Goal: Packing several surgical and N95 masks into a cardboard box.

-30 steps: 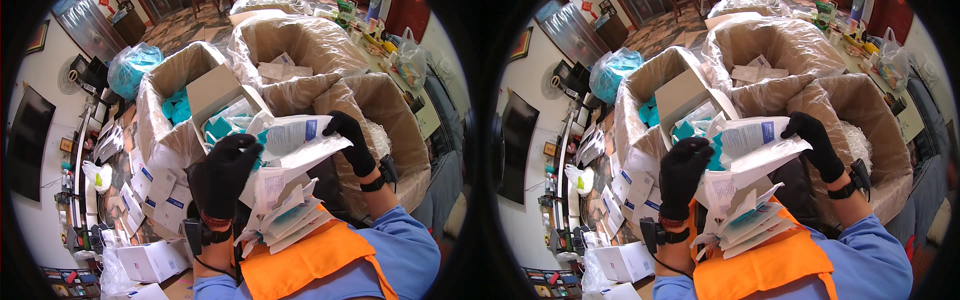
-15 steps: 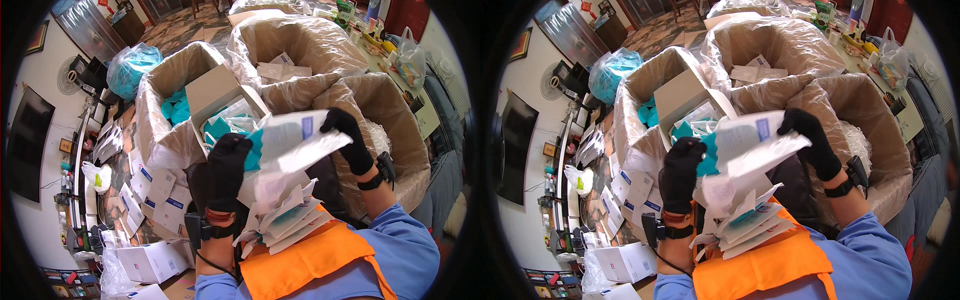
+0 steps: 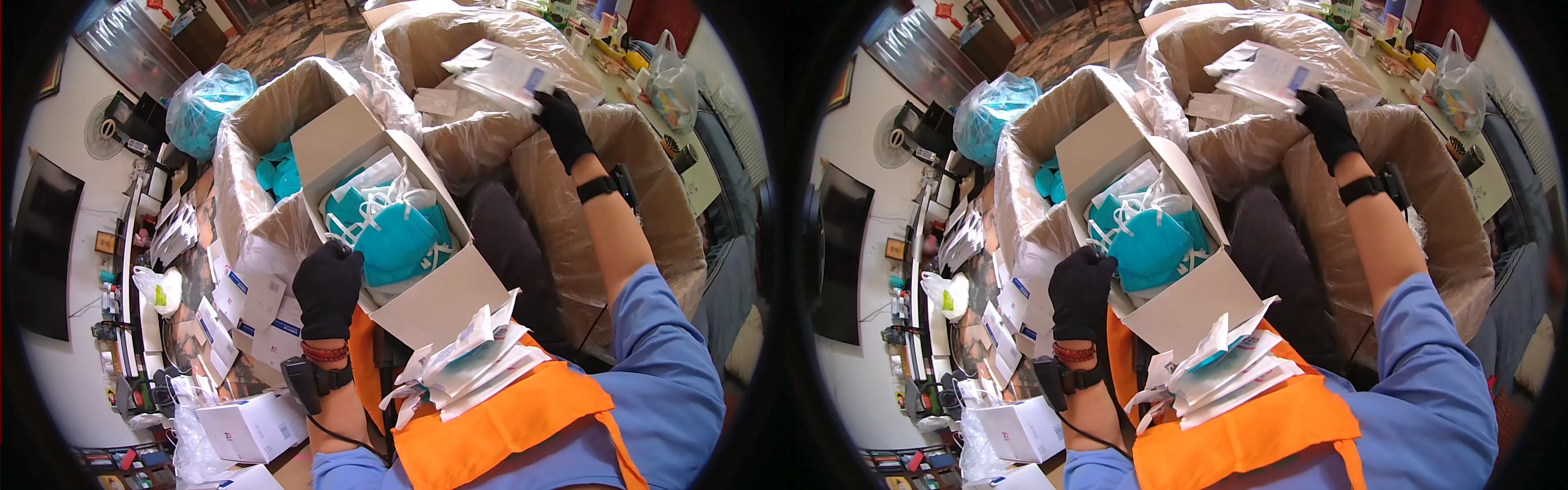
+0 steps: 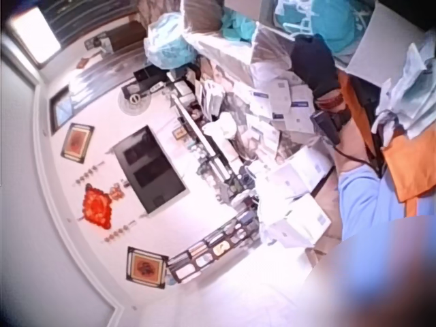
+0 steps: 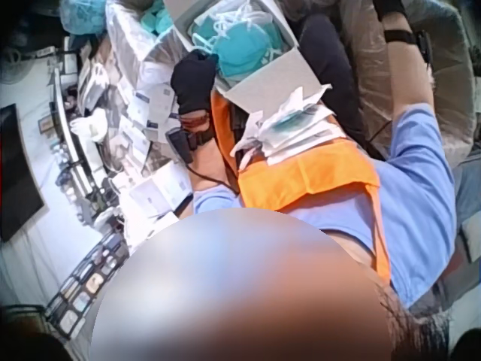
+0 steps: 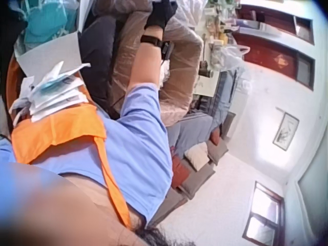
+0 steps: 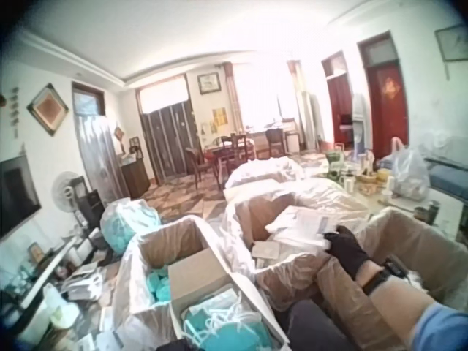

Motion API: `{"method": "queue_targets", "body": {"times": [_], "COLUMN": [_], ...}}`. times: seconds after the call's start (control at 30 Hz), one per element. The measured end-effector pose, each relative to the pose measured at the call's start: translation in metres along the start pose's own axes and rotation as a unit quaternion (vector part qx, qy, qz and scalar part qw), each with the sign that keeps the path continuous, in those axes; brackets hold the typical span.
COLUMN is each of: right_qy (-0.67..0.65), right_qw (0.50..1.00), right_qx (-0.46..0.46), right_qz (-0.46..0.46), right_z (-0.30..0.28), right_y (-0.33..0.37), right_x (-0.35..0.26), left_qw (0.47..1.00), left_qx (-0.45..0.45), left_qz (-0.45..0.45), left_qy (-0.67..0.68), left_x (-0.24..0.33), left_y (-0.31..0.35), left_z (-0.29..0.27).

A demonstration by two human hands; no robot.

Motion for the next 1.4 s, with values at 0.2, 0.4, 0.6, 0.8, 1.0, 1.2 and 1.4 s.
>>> {"method": "queue_targets", "body": {"times": [0.2,0.4,0.6,0.8,1.0,1.2,1.4], "right_qy": [0.092,0.217,0.273,0.356,0.071,-0.044,0.049], "right_qw": [0.985,0.824,0.805,0.82,0.932,0.919,0.96], "right_qx": [-0.142,-0.51,-0.524,-0.429,-0.35,-0.391,-0.262], "right_qz": [-0.015,-0.118,-0.055,-0.132,0.067,-0.004,-0.09], "right_z": [0.02,0.02,0.022,0.033,0.035,0.07,0.111], "right_y": [0.066,0.236,0.319,0.332,0.307,0.275,0.234], "right_x": [0.015,-0.025,-0.034,0.0,-0.041,-0.091,-0.11], "left_qw": [0.975,0.864,0.88,0.916,0.915,0.907,0.899], "left_qx": [0.019,-0.406,-0.376,-0.299,-0.352,-0.228,-0.212], "left_qz": [0.074,0.241,0.29,0.265,0.111,0.037,0.158], "left_qy": [0.207,0.174,0.007,0.023,0.165,0.351,0.348], "left_x": [0.048,0.108,0.093,0.09,0.072,0.089,0.097], "left_y": [0.014,0.088,0.148,0.133,0.096,0.067,0.017], "left_z": [-0.011,-0.007,0.03,0.031,0.003,-0.064,-0.062]}}
Point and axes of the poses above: each hand's wrist, its own y-axis away from the middle knuckle, its own z-axis out of the palm, x = y × z, the point moved 5 cm from there along -y, towards the middle knuckle, and after that the axes turned 9 degrees about y, right-handed, at the moved point
